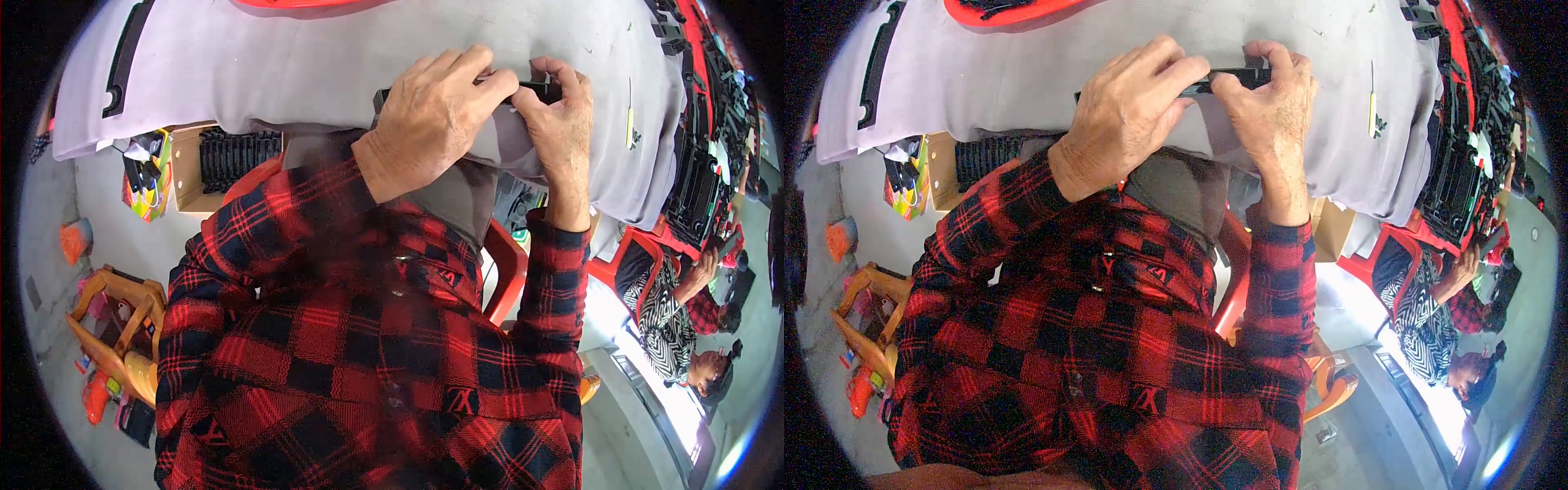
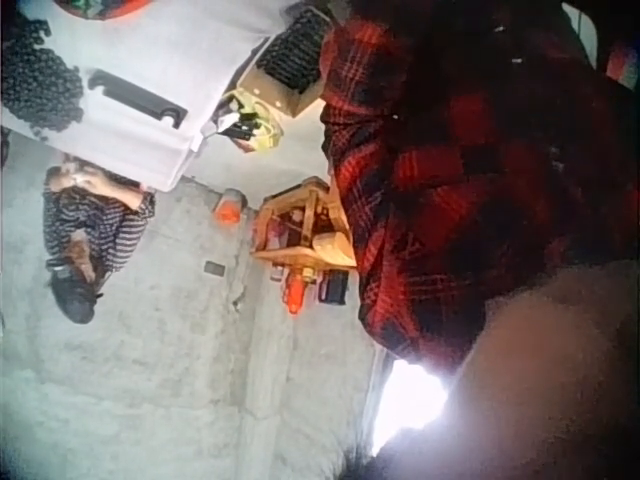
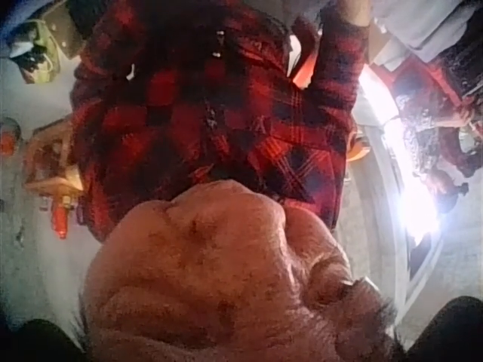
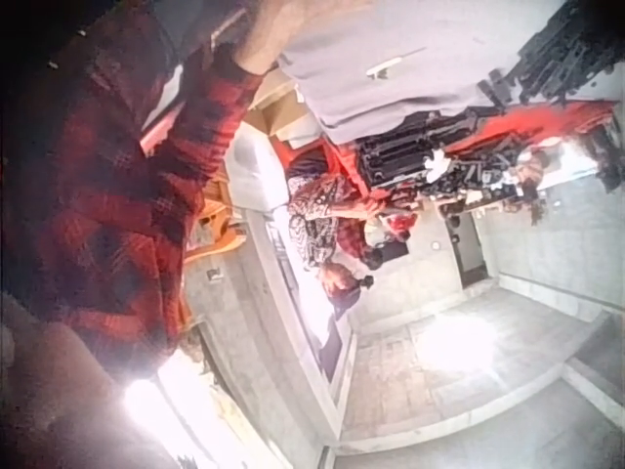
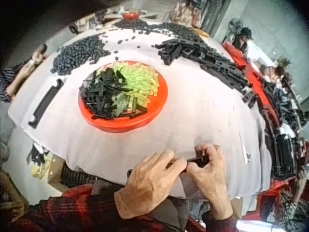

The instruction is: The person assembles plastic components by picking up parts from the table, inserting a green plastic piece into a black plastic casing, and attaching black plastic pieces onto the casing by hand.

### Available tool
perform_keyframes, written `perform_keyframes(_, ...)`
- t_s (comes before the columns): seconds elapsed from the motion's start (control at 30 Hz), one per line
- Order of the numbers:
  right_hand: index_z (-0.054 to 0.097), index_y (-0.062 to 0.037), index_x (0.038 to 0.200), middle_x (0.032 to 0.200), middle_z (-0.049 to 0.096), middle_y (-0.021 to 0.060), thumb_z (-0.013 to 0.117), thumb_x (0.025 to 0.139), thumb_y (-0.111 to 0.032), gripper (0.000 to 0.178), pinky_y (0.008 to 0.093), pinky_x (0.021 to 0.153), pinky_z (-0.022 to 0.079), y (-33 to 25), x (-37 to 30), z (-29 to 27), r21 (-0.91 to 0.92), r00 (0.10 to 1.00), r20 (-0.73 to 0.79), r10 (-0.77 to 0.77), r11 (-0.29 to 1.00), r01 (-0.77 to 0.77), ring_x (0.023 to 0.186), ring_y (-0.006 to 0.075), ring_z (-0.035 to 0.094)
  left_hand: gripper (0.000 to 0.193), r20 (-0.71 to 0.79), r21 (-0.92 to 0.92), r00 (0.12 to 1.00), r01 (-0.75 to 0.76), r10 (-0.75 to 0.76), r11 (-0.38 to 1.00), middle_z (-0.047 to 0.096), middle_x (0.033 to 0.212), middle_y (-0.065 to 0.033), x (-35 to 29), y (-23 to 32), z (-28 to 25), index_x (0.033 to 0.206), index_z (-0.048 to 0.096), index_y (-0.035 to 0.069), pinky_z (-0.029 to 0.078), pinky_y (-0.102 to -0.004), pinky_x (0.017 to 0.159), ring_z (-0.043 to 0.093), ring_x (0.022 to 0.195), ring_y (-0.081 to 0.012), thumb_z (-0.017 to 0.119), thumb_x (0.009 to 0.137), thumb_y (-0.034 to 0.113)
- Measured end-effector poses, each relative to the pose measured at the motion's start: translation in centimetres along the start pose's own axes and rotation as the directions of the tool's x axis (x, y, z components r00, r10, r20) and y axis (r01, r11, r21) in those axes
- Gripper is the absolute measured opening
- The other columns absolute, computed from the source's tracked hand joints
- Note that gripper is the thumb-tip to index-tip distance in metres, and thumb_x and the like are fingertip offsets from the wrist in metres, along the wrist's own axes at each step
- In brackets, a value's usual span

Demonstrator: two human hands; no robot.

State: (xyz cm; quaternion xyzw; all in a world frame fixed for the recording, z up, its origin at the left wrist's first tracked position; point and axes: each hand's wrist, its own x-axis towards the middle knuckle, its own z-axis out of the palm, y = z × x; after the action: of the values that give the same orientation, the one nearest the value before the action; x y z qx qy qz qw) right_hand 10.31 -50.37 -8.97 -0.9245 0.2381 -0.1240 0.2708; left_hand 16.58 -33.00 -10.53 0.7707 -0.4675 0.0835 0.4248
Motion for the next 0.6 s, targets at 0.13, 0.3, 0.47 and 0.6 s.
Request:
perform_keyframes(0.13, 0.067, -0.009, 0.109, 0.11, 0.057, 0.0186, 0.075, 0.066, -0.028, 0.048, 0.0429, 0.091, 0.046, 0.2, 0.11, 0.05, 0.038, 1.0, 0.004, -0.016, 0.999, 0.016, 0.103, 0.0349, 0.054, 0.033, -0.05, -0.043, 0.999, 0.009, -0.011, 0.999, 0.055, 0.093, -0.0091, -0.05, -0.11, 0.23, 0.102, 0.061, 0.006, 0.047, -0.0414, 0.071, 0.058, 0.084, -0.032, 0.072, 0.071, 0.001)
perform_keyframes(0.3, 0.067, -0.0082, 0.109, 0.108, 0.057, 0.0179, 0.075, 0.066, -0.028, 0.048, 0.0418, 0.089, 0.046, 0.09, 0.28, -0.13, 0.055, 1.0, 0.025, 0.009, 0.998, -0.01, 0.101, 0.034, 0.054, 0.022, 0.001, 0.005, 1.0, -0.003, 0.003, 1.0, 0.057, 0.088, -0.0068, 0.18, -0.33, 0.13, 0.092, 0.065, 0.004, 0.047, -0.0397, 0.071, 0.059, 0.081, -0.0295, 0.073, 0.071, 0.003)
perform_keyframes(0.47, 0.067, -0.0075, 0.107, 0.104, 0.057, 0.0169, 0.075, 0.065, -0.029, 0.049, 0.0412, 0.086, 0.047, 0.54, 0.73, 0.03, 0.053, 1.0, 0.015, -0.026, 0.998, 0.026, 0.094, 0.0324, 0.055, 0.023, -0.022, 0.101, 0.999, -0.039, 0.041, 0.994, 0.059, 0.087, -0.0051, 0.2, -0.34, 0.39, 0.093, 0.067, 0.006, 0.05, -0.0391, 0.072, 0.062, 0.081, -0.0264, 0.074, 0.07, 0.006)
perform_keyframes(0.6, 0.067, -0.0072, 0.107, 0.103, 0.058, 0.0168, 0.075, 0.065, -0.029, 0.048, 0.0411, 0.084, 0.048, 0.3, 0.98, 0.21, 0.063, 0.999, 0.034, -0.025, 0.998, 0.023, 0.093, 0.0321, 0.056, 0.023, 0.015, 0.089, 1.0, 0.015, -0.016, 0.996, 0.061, 0.088, -0.0045, 0.09, -0.2, 0.07, 0.093, 0.068, 0.006, 0.052, -0.0379, 0.071, 0.063, 0.081, -0.025, 0.074, 0.071, 0.006)
